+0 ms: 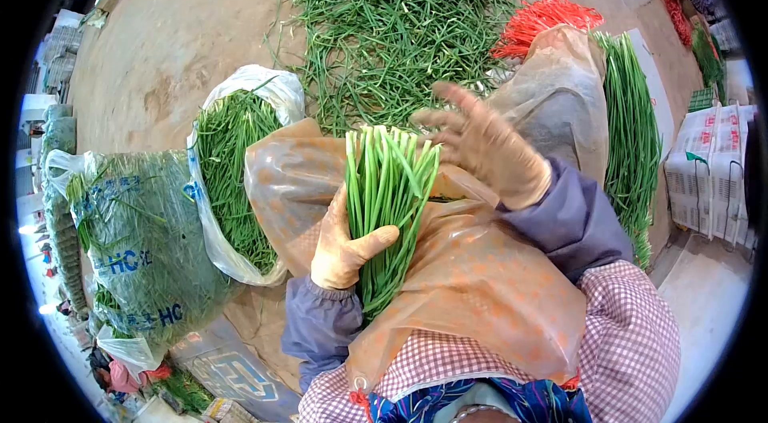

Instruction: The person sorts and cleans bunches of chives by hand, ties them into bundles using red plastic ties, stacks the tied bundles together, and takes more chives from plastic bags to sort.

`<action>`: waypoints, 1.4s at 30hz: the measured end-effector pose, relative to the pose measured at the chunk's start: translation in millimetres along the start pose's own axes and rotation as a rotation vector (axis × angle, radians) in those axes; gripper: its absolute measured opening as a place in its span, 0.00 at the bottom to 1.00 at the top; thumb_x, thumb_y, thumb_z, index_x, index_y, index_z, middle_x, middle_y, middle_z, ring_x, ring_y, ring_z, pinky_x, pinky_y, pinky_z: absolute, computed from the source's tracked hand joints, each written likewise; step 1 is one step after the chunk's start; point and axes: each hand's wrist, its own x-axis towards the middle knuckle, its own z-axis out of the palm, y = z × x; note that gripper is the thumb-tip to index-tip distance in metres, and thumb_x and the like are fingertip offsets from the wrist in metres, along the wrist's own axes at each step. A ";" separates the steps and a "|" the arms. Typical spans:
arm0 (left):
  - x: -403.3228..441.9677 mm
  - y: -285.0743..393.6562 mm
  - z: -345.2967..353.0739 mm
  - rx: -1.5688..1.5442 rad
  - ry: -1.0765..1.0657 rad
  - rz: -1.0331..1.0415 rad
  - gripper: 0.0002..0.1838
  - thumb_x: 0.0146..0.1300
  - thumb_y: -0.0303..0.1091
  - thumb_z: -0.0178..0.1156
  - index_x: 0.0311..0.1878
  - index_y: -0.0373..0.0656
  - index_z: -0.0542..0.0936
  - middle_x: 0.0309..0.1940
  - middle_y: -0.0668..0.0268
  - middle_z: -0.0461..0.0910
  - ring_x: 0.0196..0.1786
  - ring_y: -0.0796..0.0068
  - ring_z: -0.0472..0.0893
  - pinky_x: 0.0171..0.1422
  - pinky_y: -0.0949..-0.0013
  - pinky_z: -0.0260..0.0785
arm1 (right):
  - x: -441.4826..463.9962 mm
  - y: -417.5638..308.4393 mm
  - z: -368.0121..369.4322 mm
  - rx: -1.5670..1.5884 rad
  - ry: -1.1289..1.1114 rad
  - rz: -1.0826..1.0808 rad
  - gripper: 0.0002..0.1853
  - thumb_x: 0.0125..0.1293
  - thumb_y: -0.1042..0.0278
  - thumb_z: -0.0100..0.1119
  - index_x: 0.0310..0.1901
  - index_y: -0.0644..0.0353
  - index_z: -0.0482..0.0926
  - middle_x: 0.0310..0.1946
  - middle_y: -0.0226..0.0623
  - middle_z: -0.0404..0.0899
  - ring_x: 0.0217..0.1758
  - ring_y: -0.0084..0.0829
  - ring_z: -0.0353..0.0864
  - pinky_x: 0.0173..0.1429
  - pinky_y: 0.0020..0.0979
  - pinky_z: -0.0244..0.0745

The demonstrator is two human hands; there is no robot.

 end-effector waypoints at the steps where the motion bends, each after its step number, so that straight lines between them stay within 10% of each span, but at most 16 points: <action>1: -0.4 0.5 0.2 0.012 0.009 -0.002 0.45 0.49 0.27 0.72 0.71 0.37 0.63 0.60 0.61 0.75 0.60 0.69 0.75 0.67 0.65 0.65 | 0.3 8.4 7.6 -0.063 -0.008 -0.040 0.39 0.69 0.51 0.60 0.72 0.58 0.52 0.60 0.43 0.72 0.62 0.39 0.73 0.65 0.39 0.70; 8: 5.6 -3.8 -1.9 -0.013 -0.063 -0.066 0.44 0.51 0.31 0.72 0.71 0.36 0.63 0.59 0.61 0.75 0.60 0.71 0.75 0.67 0.66 0.65 | 6.9 40.9 45.8 0.050 0.151 -0.074 0.32 0.72 0.58 0.57 0.71 0.59 0.56 0.55 0.31 0.76 0.57 0.23 0.76 0.62 0.27 0.71; 14: 7.3 -10.9 -7.1 -0.015 -0.217 -0.112 0.48 0.45 0.37 0.79 0.68 0.37 0.64 0.57 0.62 0.75 0.58 0.70 0.75 0.64 0.66 0.67 | 24.7 58.7 51.5 0.048 0.058 -0.116 0.28 0.73 0.53 0.54 0.67 0.60 0.65 0.57 0.36 0.78 0.60 0.29 0.77 0.66 0.33 0.71; 20: 6.9 -12.1 -4.9 -0.093 -0.169 -0.287 0.23 0.53 0.25 0.72 0.52 0.37 0.75 0.35 0.66 0.80 0.36 0.73 0.81 0.42 0.68 0.77 | 27.7 33.3 28.0 -0.120 0.012 -0.025 0.30 0.72 0.53 0.56 0.68 0.61 0.63 0.59 0.39 0.75 0.62 0.31 0.74 0.67 0.35 0.69; 23: 5.9 -7.5 -6.6 -0.105 -0.110 -0.304 0.22 0.53 0.24 0.70 0.52 0.37 0.75 0.35 0.66 0.80 0.33 0.74 0.81 0.38 0.70 0.76 | 27.3 7.2 12.8 -0.952 0.006 -0.671 0.32 0.67 0.60 0.63 0.69 0.60 0.63 0.60 0.43 0.73 0.66 0.39 0.71 0.69 0.43 0.66; 29: 11.5 -15.5 -4.5 -0.098 -0.153 -0.257 0.22 0.54 0.22 0.69 0.53 0.37 0.75 0.35 0.66 0.79 0.31 0.75 0.79 0.36 0.71 0.75 | 36.0 2.5 31.2 -1.699 -0.402 -0.841 0.14 0.64 0.71 0.63 0.52 0.60 0.81 0.53 0.47 0.79 0.56 0.41 0.80 0.62 0.44 0.72; 31: 10.4 -13.5 -5.0 -0.060 -0.134 -0.255 0.21 0.53 0.24 0.69 0.51 0.37 0.75 0.34 0.65 0.80 0.31 0.75 0.79 0.36 0.71 0.75 | 40.8 17.8 23.0 -0.930 -0.128 -0.534 0.11 0.66 0.75 0.59 0.49 0.62 0.81 0.46 0.43 0.82 0.49 0.36 0.83 0.55 0.38 0.77; 33: 6.2 -6.3 0.9 0.004 -0.084 -0.259 0.20 0.51 0.28 0.70 0.48 0.36 0.76 0.31 0.63 0.80 0.30 0.73 0.79 0.36 0.70 0.75 | 53.0 -5.4 32.4 -0.759 0.168 -0.619 0.08 0.67 0.77 0.58 0.46 0.65 0.82 0.32 0.34 0.84 0.38 0.28 0.85 0.45 0.27 0.81; 35: 6.1 -8.3 -1.2 -0.018 -0.076 -0.267 0.21 0.51 0.28 0.70 0.48 0.37 0.76 0.32 0.63 0.80 0.30 0.74 0.79 0.36 0.70 0.75 | 61.5 -38.3 5.6 -0.655 0.346 -0.418 0.17 0.68 0.68 0.62 0.56 0.65 0.78 0.41 0.38 0.83 0.46 0.29 0.83 0.54 0.28 0.78; 38: 9.9 -12.5 -6.1 -0.068 -0.128 -0.291 0.28 0.53 0.27 0.73 0.57 0.38 0.75 0.41 0.68 0.80 0.38 0.77 0.79 0.43 0.72 0.75 | 63.7 -27.9 -18.0 -1.393 0.362 -0.558 0.31 0.66 0.57 0.65 0.65 0.64 0.69 0.53 0.42 0.78 0.57 0.31 0.77 0.64 0.32 0.72; 42: 13.0 -12.8 -1.6 -0.045 -0.167 -0.239 0.31 0.52 0.29 0.74 0.60 0.37 0.74 0.45 0.68 0.80 0.45 0.77 0.78 0.51 0.71 0.73 | 52.9 -35.0 24.4 -0.898 -0.017 -0.020 0.33 0.66 0.53 0.65 0.66 0.64 0.68 0.60 0.44 0.75 0.61 0.32 0.74 0.67 0.32 0.69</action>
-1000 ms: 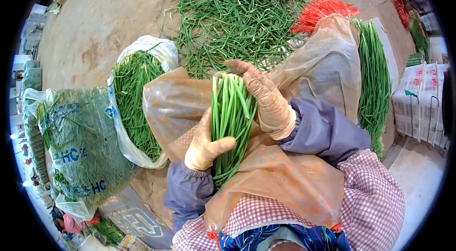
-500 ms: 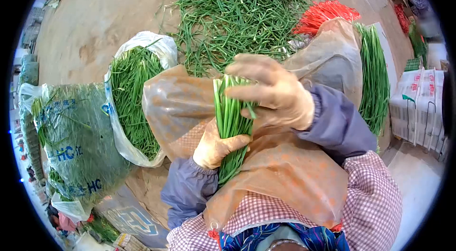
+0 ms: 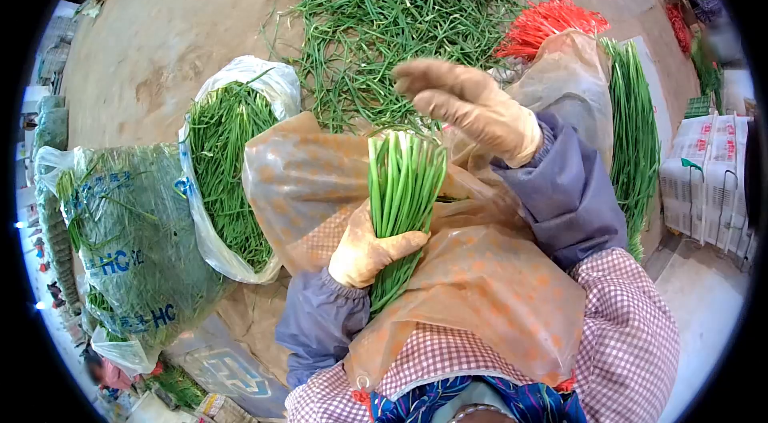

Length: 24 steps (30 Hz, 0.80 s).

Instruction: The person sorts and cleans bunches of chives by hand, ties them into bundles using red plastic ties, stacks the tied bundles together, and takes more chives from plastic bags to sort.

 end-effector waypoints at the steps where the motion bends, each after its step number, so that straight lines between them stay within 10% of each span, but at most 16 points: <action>1: 0.3 2.9 -0.2 0.016 -0.027 -0.005 0.32 0.52 0.30 0.74 0.60 0.37 0.74 0.46 0.68 0.80 0.46 0.77 0.78 0.52 0.71 0.72 | 3.1 -9.2 4.2 0.004 -0.151 0.089 0.31 0.67 0.54 0.64 0.65 0.64 0.70 0.58 0.44 0.76 0.59 0.32 0.75 0.65 0.32 0.70; 5: 1.0 0.5 -1.5 0.051 -0.027 0.021 0.33 0.52 0.36 0.73 0.60 0.38 0.71 0.42 0.63 0.80 0.43 0.70 0.80 0.47 0.65 0.77 | 20.3 -9.9 23.1 -0.167 -0.348 0.168 0.16 0.66 0.63 0.64 0.49 0.67 0.81 0.37 0.34 0.84 0.42 0.21 0.81 0.49 0.27 0.77; 12: -0.9 -5.6 -7.6 -0.116 -0.088 0.090 0.38 0.69 0.59 0.52 0.69 0.35 0.64 0.58 0.61 0.76 0.54 0.73 0.77 0.58 0.70 0.71 | 18.7 0.4 27.1 -0.085 -0.256 0.118 0.09 0.66 0.69 0.64 0.43 0.65 0.83 0.31 0.29 0.84 0.35 0.17 0.80 0.42 0.23 0.77; 23: -5.5 -5.2 -5.0 -0.157 0.066 0.078 0.25 0.74 0.42 0.49 0.68 0.36 0.68 0.58 0.63 0.76 0.56 0.75 0.75 0.62 0.70 0.67 | 37.3 18.3 -13.8 0.128 0.406 -0.383 0.04 0.68 0.71 0.61 0.37 0.59 0.83 0.31 0.31 0.84 0.35 0.23 0.82 0.44 0.27 0.79; 24: -7.0 -4.1 -4.7 -0.152 0.073 0.071 0.25 0.73 0.40 0.49 0.68 0.36 0.68 0.58 0.63 0.76 0.56 0.75 0.75 0.63 0.70 0.66 | 41.6 7.6 -46.4 -0.793 0.681 -0.604 0.06 0.69 0.71 0.58 0.35 0.60 0.83 0.29 0.32 0.84 0.33 0.24 0.82 0.44 0.28 0.80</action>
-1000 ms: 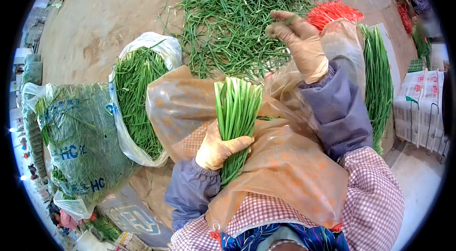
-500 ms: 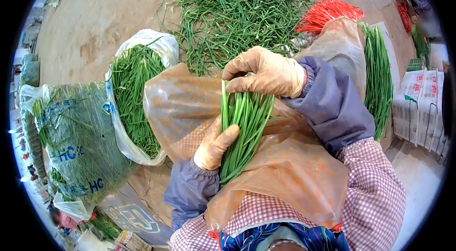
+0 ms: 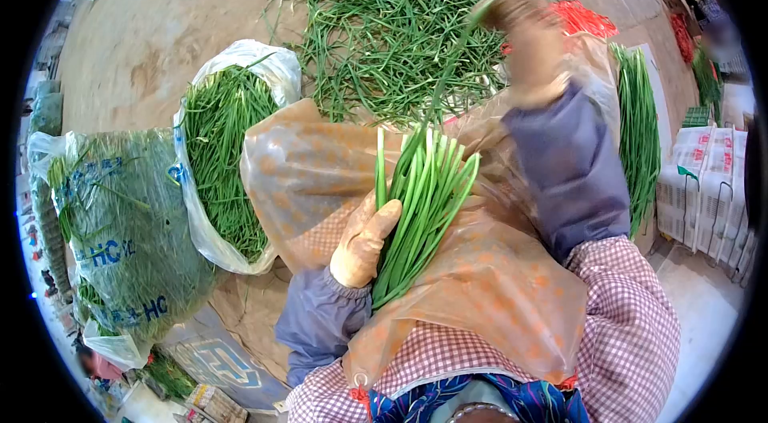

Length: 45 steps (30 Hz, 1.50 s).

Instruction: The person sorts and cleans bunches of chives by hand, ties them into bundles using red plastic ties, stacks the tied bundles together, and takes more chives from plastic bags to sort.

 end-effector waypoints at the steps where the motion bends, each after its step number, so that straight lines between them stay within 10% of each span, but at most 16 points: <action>1: -1.0 0.6 0.1 0.006 0.005 -0.006 0.25 0.73 0.39 0.49 0.68 0.36 0.68 0.58 0.63 0.76 0.56 0.74 0.75 0.63 0.70 0.65 | 9.9 32.7 -6.0 0.275 0.220 0.330 0.08 0.70 0.68 0.58 0.33 0.59 0.82 0.28 0.34 0.84 0.31 0.28 0.83 0.41 0.31 0.80; 2: -0.9 -1.5 -2.1 0.016 0.003 0.007 0.25 0.73 0.38 0.49 0.68 0.36 0.68 0.58 0.63 0.76 0.56 0.74 0.75 0.63 0.70 0.65 | 25.2 54.7 -19.1 0.722 0.531 0.641 0.10 0.69 0.65 0.60 0.32 0.59 0.82 0.29 0.36 0.84 0.31 0.30 0.83 0.39 0.32 0.80; 7: 1.3 -3.0 -5.2 0.102 0.022 0.007 0.24 0.72 0.36 0.51 0.68 0.36 0.69 0.57 0.63 0.77 0.56 0.75 0.75 0.64 0.70 0.65 | 47.4 125.4 -50.6 0.767 0.821 0.980 0.11 0.72 0.62 0.54 0.40 0.62 0.78 0.34 0.39 0.83 0.39 0.41 0.83 0.49 0.48 0.81; 14: 2.5 0.6 -4.0 0.106 0.013 0.002 0.22 0.72 0.33 0.51 0.66 0.37 0.71 0.55 0.64 0.78 0.54 0.75 0.75 0.61 0.71 0.66 | -2.6 -42.3 -3.3 0.483 -0.750 0.268 0.20 0.63 0.55 0.66 0.48 0.63 0.81 0.43 0.44 0.83 0.50 0.38 0.83 0.57 0.36 0.76; 19: 3.7 -3.4 -6.0 0.170 0.077 -0.027 0.20 0.72 0.31 0.52 0.65 0.37 0.72 0.54 0.63 0.78 0.54 0.77 0.75 0.61 0.71 0.67 | -16.4 -65.9 11.4 0.246 -1.148 0.097 0.16 0.60 0.60 0.68 0.43 0.63 0.83 0.34 0.43 0.83 0.38 0.41 0.84 0.42 0.36 0.78; 30: 4.8 -3.2 -0.5 0.165 0.125 -0.015 0.18 0.72 0.30 0.52 0.63 0.36 0.73 0.50 0.65 0.80 0.49 0.78 0.77 0.57 0.73 0.69 | -45.9 -65.0 18.3 0.483 -0.838 0.473 0.08 0.62 0.67 0.69 0.38 0.62 0.84 0.26 0.32 0.83 0.29 0.22 0.79 0.37 0.26 0.76; 34: 4.3 -2.3 0.8 0.111 0.105 -0.044 0.19 0.72 0.29 0.52 0.63 0.35 0.73 0.51 0.64 0.80 0.50 0.78 0.77 0.58 0.73 0.69 | -38.9 -41.7 21.3 0.804 -0.276 0.465 0.04 0.66 0.71 0.62 0.37 0.58 0.85 0.30 0.35 0.83 0.35 0.23 0.82 0.42 0.26 0.78; 35: 2.9 -1.0 1.8 0.114 0.109 -0.026 0.19 0.72 0.29 0.52 0.64 0.35 0.72 0.52 0.64 0.79 0.51 0.77 0.76 0.59 0.72 0.68 | -14.8 -13.2 6.2 0.367 -0.270 0.117 0.08 0.70 0.68 0.59 0.38 0.62 0.84 0.33 0.34 0.85 0.37 0.26 0.82 0.46 0.30 0.78; 38: 0.4 0.7 4.2 0.133 0.092 0.042 0.20 0.72 0.29 0.52 0.65 0.35 0.71 0.54 0.63 0.78 0.53 0.76 0.76 0.60 0.72 0.68 | 38.4 43.6 -22.9 0.513 0.406 0.637 0.09 0.64 0.66 0.63 0.41 0.63 0.84 0.37 0.37 0.85 0.38 0.27 0.83 0.49 0.32 0.78; 41: 4.1 -0.5 1.2 0.125 0.059 0.077 0.21 0.73 0.30 0.52 0.67 0.35 0.69 0.56 0.63 0.78 0.55 0.76 0.76 0.62 0.72 0.67 | 36.1 59.2 -27.7 0.179 0.205 0.396 0.17 0.61 0.64 0.68 0.50 0.61 0.82 0.46 0.41 0.84 0.47 0.29 0.82 0.54 0.33 0.77; 45: 7.0 1.7 4.4 0.121 0.101 -0.037 0.21 0.73 0.30 0.52 0.66 0.36 0.70 0.56 0.63 0.78 0.55 0.76 0.76 0.61 0.72 0.68 | -12.6 -33.7 -7.8 0.352 -0.705 -0.154 0.18 0.60 0.64 0.69 0.52 0.57 0.81 0.49 0.40 0.81 0.54 0.41 0.80 0.59 0.38 0.75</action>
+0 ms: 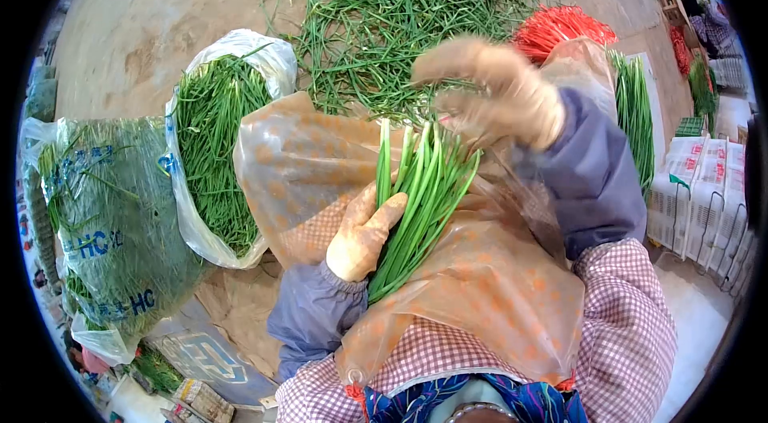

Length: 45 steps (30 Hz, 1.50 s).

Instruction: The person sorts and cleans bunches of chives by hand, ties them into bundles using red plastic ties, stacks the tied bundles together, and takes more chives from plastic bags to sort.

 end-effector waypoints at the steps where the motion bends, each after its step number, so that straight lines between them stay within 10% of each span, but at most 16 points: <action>1: -0.1 -0.2 0.1 -0.042 -0.004 -0.025 0.20 0.73 0.30 0.52 0.66 0.36 0.70 0.55 0.63 0.78 0.54 0.76 0.77 0.61 0.72 0.69 | -0.5 -8.0 19.1 0.078 -0.045 -0.065 0.15 0.60 0.63 0.69 0.47 0.57 0.82 0.46 0.41 0.81 0.52 0.42 0.80 0.57 0.39 0.76; 10: -0.8 -4.7 -5.2 -0.115 -0.025 -0.062 0.19 0.73 0.30 0.52 0.64 0.37 0.71 0.53 0.64 0.79 0.51 0.76 0.78 0.57 0.72 0.71 | 7.2 -11.7 45.7 0.061 -0.251 -0.115 0.08 0.60 0.65 0.66 0.39 0.57 0.84 0.51 0.44 0.78 0.48 0.45 0.80 0.52 0.39 0.76; 20: -3.6 2.8 -3.8 0.053 -0.079 0.041 0.24 0.72 0.36 0.54 0.67 0.35 0.68 0.58 0.60 0.76 0.58 0.71 0.75 0.65 0.68 0.65 | -17.4 -14.3 63.1 0.718 0.040 0.604 0.04 0.63 0.75 0.62 0.36 0.65 0.79 0.45 0.40 0.81 0.48 0.27 0.78 0.52 0.30 0.75; 24: 0.5 -5.1 -11.6 0.137 -0.158 0.064 0.34 0.65 0.46 0.62 0.67 0.34 0.68 0.58 0.60 0.76 0.58 0.71 0.74 0.66 0.67 0.64 | -17.5 -18.1 54.5 0.901 0.013 0.642 0.10 0.69 0.70 0.58 0.49 0.63 0.77 0.45 0.37 0.81 0.46 0.25 0.78 0.53 0.28 0.74; 28: -2.9 0.6 -7.6 0.015 -0.216 0.047 0.43 0.54 0.51 0.72 0.67 0.34 0.68 0.58 0.60 0.76 0.59 0.71 0.74 0.66 0.66 0.64 | -35.0 1.0 13.7 1.239 0.462 0.545 0.23 0.73 0.54 0.53 0.61 0.59 0.67 0.50 0.38 0.80 0.51 0.31 0.80 0.58 0.33 0.74; 32: 0.2 1.8 -6.4 -0.021 -0.245 0.058 0.44 0.52 0.48 0.74 0.67 0.34 0.67 0.58 0.61 0.76 0.59 0.72 0.75 0.66 0.67 0.65 | -68.3 -20.0 22.4 1.409 0.260 0.824 0.36 0.69 0.52 0.58 0.72 0.59 0.55 0.63 0.40 0.70 0.63 0.33 0.73 0.65 0.35 0.69; 35: 2.2 0.4 3.6 -0.042 -0.242 0.058 0.43 0.52 0.42 0.75 0.68 0.35 0.66 0.56 0.63 0.77 0.57 0.72 0.76 0.65 0.67 0.66 | -81.9 -25.7 84.7 1.140 0.164 0.450 0.41 0.66 0.58 0.63 0.74 0.58 0.51 0.67 0.40 0.66 0.66 0.32 0.69 0.66 0.37 0.69; 38: 4.7 4.1 6.1 0.248 -0.242 0.104 0.39 0.54 0.40 0.73 0.67 0.37 0.67 0.52 0.64 0.78 0.54 0.72 0.77 0.62 0.67 0.68 | -47.2 -47.3 95.2 1.565 0.361 0.536 0.40 0.62 0.67 0.68 0.72 0.58 0.56 0.57 0.39 0.76 0.58 0.29 0.77 0.61 0.35 0.74; 45: 13.4 39.5 3.2 0.371 -0.371 0.007 0.29 0.59 0.39 0.69 0.60 0.37 0.73 0.48 0.67 0.78 0.48 0.76 0.76 0.54 0.70 0.70 | 0.1 -48.9 57.4 1.437 0.413 0.437 0.24 0.61 0.69 0.67 0.56 0.62 0.68 0.32 0.45 0.84 0.36 0.34 0.85 0.42 0.33 0.82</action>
